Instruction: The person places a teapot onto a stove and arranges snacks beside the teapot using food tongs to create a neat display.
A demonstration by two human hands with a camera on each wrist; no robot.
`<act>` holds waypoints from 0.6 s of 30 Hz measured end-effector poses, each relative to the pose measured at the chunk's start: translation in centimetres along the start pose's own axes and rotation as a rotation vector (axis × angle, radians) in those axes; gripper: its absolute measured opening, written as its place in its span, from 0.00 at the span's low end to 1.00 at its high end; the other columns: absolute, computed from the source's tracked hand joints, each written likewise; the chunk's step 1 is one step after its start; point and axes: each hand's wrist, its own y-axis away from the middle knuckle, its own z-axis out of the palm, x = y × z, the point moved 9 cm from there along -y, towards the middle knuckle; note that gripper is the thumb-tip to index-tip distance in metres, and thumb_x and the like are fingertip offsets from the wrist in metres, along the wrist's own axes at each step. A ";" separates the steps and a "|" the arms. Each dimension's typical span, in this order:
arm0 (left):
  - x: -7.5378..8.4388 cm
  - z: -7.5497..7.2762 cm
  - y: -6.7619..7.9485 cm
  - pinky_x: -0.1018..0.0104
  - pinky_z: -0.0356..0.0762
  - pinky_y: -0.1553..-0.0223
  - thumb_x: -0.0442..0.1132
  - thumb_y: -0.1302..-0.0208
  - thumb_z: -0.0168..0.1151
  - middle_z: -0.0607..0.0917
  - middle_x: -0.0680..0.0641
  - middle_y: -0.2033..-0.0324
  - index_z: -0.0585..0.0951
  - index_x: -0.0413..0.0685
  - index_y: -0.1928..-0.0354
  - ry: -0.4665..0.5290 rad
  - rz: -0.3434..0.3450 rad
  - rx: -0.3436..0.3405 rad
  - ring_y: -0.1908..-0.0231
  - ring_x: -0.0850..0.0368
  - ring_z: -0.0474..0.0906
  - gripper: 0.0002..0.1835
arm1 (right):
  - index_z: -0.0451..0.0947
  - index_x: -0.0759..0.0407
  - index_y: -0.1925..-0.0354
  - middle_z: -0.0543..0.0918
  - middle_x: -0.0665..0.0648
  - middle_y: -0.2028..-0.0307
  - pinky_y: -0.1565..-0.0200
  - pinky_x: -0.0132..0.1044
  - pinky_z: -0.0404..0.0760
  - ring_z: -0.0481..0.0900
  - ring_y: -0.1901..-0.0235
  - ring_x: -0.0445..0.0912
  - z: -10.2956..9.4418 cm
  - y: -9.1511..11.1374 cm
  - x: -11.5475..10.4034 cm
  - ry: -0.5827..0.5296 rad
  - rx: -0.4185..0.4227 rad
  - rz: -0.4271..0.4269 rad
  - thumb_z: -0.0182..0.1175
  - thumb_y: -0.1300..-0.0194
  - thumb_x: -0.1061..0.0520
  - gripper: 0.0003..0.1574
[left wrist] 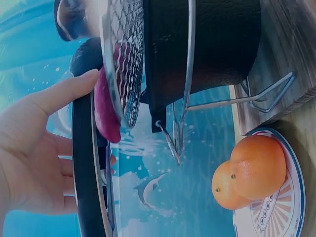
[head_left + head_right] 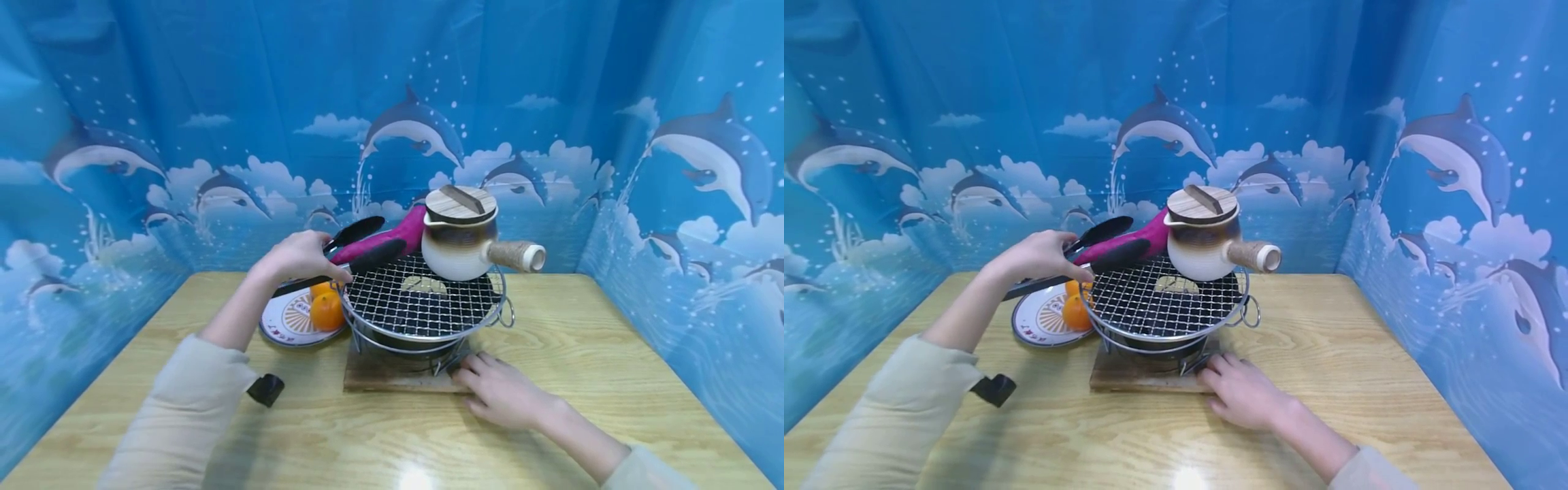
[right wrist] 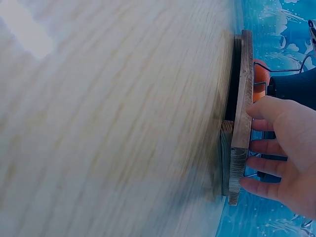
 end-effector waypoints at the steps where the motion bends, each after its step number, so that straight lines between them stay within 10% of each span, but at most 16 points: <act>1: -0.1 -0.1 0.0 0.40 0.63 0.44 0.57 0.55 0.70 0.65 0.35 0.37 0.59 0.37 0.32 0.017 0.002 -0.004 0.39 0.38 0.62 0.52 | 0.76 0.54 0.56 0.75 0.52 0.59 0.56 0.42 0.77 0.73 0.59 0.47 0.0 0.0 0.0 0.000 0.000 0.001 0.62 0.46 0.53 0.18; 18: -3.7 -1.9 1.6 0.39 0.59 0.42 0.61 0.52 0.67 0.58 0.32 0.34 0.53 0.35 0.31 0.088 -0.023 0.017 0.37 0.34 0.55 0.56 | 0.77 0.54 0.57 0.75 0.51 0.60 0.57 0.42 0.77 0.73 0.59 0.46 -0.1 -0.1 0.0 -0.019 0.017 -0.012 0.62 0.47 0.53 0.17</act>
